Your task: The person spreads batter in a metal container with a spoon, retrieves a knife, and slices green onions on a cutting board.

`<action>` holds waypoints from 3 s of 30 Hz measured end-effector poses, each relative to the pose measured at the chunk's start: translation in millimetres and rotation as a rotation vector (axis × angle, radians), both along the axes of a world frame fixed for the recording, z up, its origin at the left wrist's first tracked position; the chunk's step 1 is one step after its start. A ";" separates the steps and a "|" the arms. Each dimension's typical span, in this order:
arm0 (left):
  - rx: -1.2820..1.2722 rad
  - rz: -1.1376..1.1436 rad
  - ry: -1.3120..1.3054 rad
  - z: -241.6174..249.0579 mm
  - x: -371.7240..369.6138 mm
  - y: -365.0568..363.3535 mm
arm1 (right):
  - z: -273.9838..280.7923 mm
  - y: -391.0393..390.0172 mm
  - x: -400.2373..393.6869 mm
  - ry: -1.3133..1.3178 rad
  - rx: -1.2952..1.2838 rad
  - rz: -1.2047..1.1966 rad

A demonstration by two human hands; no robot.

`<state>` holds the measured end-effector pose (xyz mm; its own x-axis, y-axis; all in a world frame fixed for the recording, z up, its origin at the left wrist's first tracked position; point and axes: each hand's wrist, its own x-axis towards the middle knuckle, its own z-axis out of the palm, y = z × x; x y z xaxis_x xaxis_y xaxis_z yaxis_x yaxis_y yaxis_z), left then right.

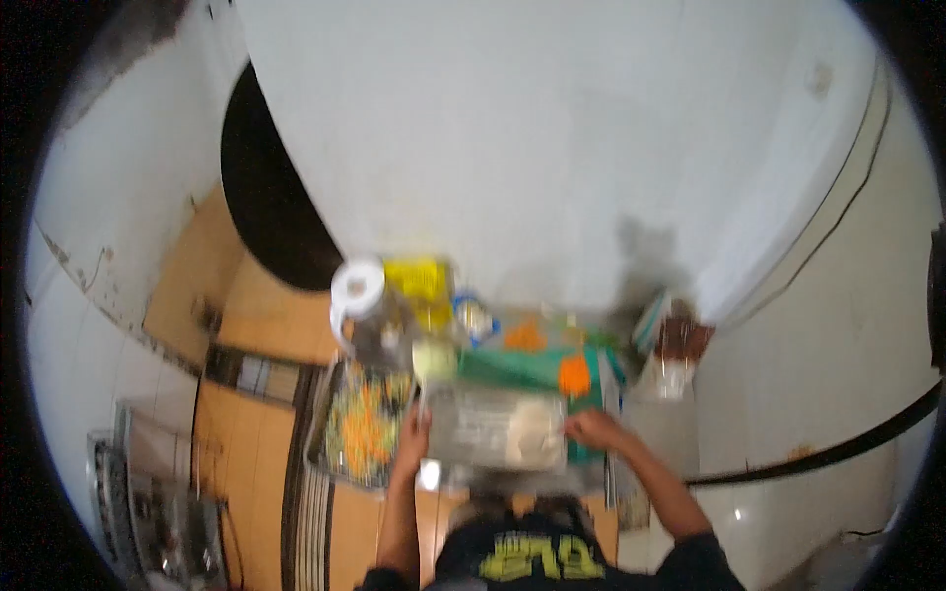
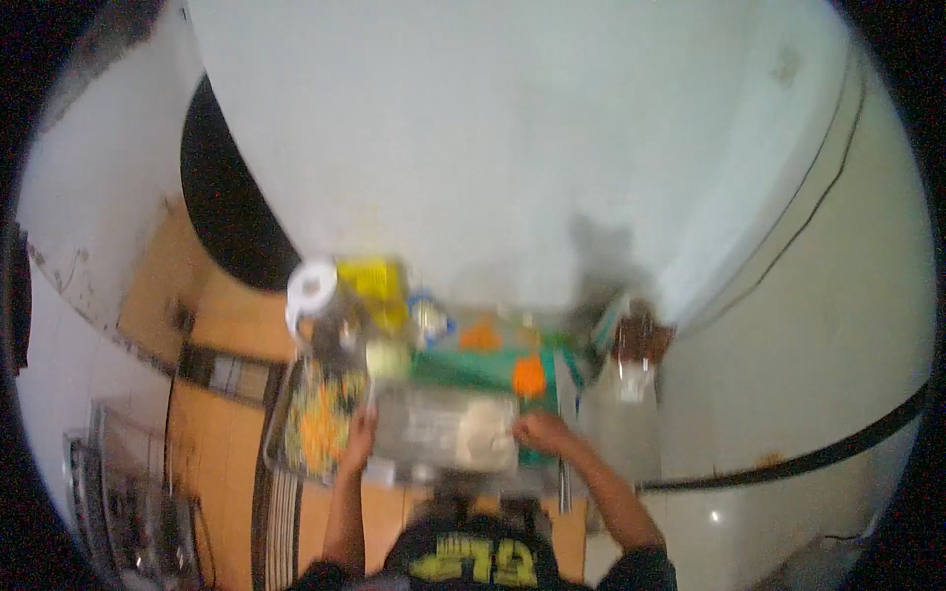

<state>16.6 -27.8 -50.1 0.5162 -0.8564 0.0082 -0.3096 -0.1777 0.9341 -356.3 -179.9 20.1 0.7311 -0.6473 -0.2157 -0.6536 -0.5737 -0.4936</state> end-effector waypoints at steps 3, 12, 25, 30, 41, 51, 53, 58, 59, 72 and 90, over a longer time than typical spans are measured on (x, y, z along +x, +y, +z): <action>0.072 -0.081 0.212 53.3 -16.2 13.3 | -26.7 30.4 -4.5 0.206 0.036 -0.099; -0.019 -0.145 0.360 23.1 16.2 4.7 | -36.2 42.1 9.2 0.120 0.106 -0.181; -0.027 -0.155 0.377 28.4 27.6 9.6 | -19.3 38.7 27.1 0.212 -0.002 -0.082; -0.005 -0.148 0.363 32.8 26.5 9.8 | -27.6 21.3 27.6 0.159 0.195 -0.018; -0.040 -0.106 0.387 36.5 21.4 27.1 | -32.4 36.4 34.9 0.412 -0.129 -0.072; -0.067 -0.081 0.408 58.7 9.2 30.4 | -23.0 36.5 29.7 0.276 0.041 0.112; -0.067 -0.063 0.373 58.2 6.3 31.9 | -27.4 26.8 24.6 0.092 0.109 0.001; -0.064 -0.017 0.366 42.7 1.4 36.2 | -38.7 32.0 27.8 0.249 0.008 -0.012; -0.049 -0.004 0.355 51.3 -1.2 35.0 | -21.7 23.8 30.6 0.260 0.094 0.044; 0.073 0.050 0.234 44.9 -16.2 37.0 | -31.4 -2.0 14.8 0.019 -0.219 -0.060; -0.022 0.093 0.296 72.3 -37.8 33.4 | -30.2 -1.9 10.4 0.086 0.079 0.205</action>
<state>-21.2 5.6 22.2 0.5750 -0.8068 -0.1357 -0.0073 -0.1709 0.9853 -345.9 -181.7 -10.1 0.8221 -0.4662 -0.3269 -0.5692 -0.6604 -0.4898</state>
